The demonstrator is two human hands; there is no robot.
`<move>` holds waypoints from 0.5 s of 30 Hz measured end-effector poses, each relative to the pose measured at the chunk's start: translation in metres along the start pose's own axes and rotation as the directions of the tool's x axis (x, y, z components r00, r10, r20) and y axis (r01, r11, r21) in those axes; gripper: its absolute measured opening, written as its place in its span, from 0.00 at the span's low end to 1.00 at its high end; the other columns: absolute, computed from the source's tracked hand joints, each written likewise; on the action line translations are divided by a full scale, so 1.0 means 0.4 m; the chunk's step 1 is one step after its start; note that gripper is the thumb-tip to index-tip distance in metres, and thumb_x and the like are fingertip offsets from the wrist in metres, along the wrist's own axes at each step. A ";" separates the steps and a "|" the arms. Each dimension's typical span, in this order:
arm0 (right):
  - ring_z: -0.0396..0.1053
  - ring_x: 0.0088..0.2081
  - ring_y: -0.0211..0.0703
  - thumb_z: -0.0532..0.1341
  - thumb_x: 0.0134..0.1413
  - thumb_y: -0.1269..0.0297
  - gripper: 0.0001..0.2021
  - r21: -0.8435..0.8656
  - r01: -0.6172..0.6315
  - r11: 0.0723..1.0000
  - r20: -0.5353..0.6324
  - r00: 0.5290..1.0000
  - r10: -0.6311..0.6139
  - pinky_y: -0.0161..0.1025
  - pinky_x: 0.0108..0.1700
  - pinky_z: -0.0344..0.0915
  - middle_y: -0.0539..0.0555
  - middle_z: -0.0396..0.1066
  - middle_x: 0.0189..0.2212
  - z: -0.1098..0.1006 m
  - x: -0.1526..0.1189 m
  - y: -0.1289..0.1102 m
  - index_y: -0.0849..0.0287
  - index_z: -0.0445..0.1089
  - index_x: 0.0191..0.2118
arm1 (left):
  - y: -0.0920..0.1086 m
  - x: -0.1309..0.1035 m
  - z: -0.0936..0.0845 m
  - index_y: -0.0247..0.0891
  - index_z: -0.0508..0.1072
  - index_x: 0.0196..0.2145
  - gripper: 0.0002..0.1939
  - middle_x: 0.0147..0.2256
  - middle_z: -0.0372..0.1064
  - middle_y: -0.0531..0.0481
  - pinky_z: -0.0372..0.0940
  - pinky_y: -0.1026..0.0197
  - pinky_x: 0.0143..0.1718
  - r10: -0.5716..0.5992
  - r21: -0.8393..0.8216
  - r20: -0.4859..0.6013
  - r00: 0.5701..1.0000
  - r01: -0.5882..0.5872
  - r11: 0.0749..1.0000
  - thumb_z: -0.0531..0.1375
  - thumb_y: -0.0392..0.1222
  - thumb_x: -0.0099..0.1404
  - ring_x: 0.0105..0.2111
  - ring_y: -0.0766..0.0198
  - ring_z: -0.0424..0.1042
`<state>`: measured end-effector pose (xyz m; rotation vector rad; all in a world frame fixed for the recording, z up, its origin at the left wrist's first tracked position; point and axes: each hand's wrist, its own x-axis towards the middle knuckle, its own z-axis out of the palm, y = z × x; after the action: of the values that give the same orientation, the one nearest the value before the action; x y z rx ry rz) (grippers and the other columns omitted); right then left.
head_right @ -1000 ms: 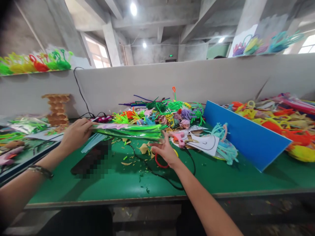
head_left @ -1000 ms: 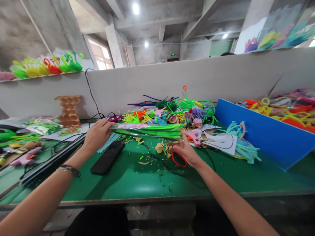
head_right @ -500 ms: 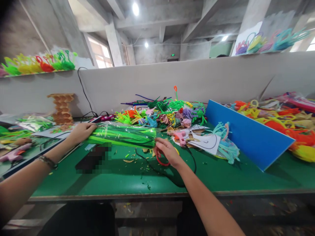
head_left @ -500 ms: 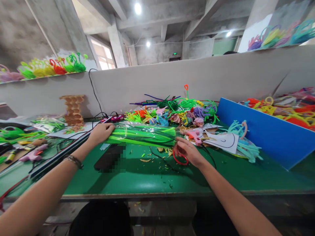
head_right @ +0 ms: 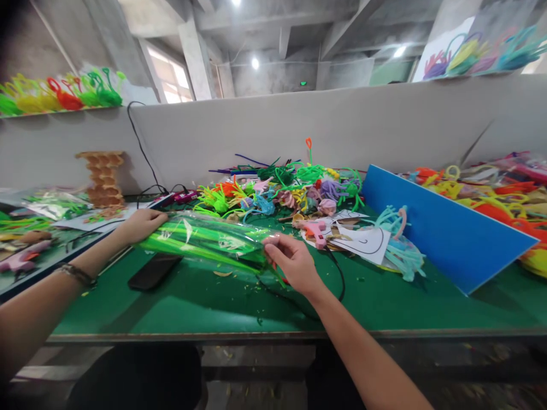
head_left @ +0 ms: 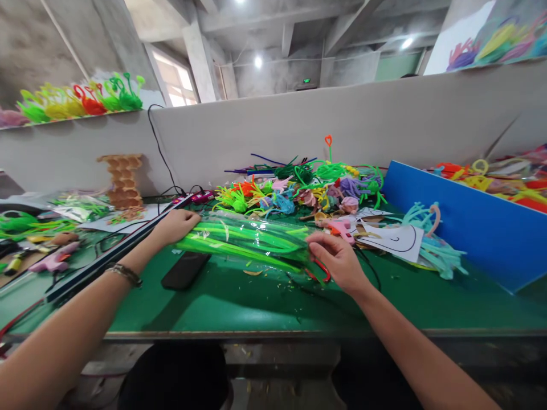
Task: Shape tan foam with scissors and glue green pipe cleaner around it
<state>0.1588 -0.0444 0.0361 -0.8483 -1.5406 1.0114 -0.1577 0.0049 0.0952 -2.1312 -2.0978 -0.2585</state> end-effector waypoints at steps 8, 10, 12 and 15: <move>0.60 0.18 0.32 0.58 0.42 0.50 0.19 -0.079 -0.032 0.996 0.118 0.992 0.042 0.31 0.21 0.60 0.45 0.61 0.15 -0.004 0.003 0.012 0.61 0.69 0.35 | 0.026 0.011 -0.003 0.36 0.72 0.24 0.21 0.28 0.71 0.42 0.58 0.60 0.28 -0.041 0.169 -0.017 0.999 0.044 0.985 0.42 0.46 0.55 0.31 0.53 0.69; 0.58 0.16 0.31 0.58 0.43 0.50 0.19 -0.124 -0.044 0.991 0.138 0.989 0.061 0.31 0.18 0.58 0.45 0.60 0.15 -0.001 0.002 0.022 0.62 0.69 0.34 | 0.034 0.012 0.003 0.35 0.74 0.29 0.22 0.32 0.72 0.40 0.59 0.59 0.29 -0.063 0.213 -0.005 0.998 0.063 0.975 0.43 0.46 0.56 0.33 0.50 0.70; 0.57 0.15 0.31 0.58 0.43 0.49 0.18 -0.170 -0.049 0.984 0.148 0.986 0.075 0.31 0.17 0.56 0.45 0.59 0.14 0.004 0.003 0.035 0.62 0.68 0.32 | 0.039 0.015 0.009 0.35 0.75 0.30 0.23 0.34 0.73 0.38 0.61 0.58 0.30 -0.075 0.250 0.012 0.997 0.070 0.966 0.42 0.45 0.56 0.35 0.48 0.71; 0.57 0.15 0.32 0.58 0.43 0.51 0.17 -0.249 -0.031 0.968 0.138 0.988 0.067 0.32 0.18 0.56 0.45 0.60 0.15 0.008 0.005 0.051 0.62 0.68 0.31 | 0.043 0.021 0.016 0.34 0.75 0.32 0.24 0.35 0.73 0.38 0.61 0.58 0.31 -0.067 0.286 0.049 0.997 0.050 0.957 0.42 0.45 0.57 0.38 0.47 0.71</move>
<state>0.1555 -0.0352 0.0179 -1.0076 -1.8042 0.9463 -0.1402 0.0142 0.0911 -1.9326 -2.0841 0.0978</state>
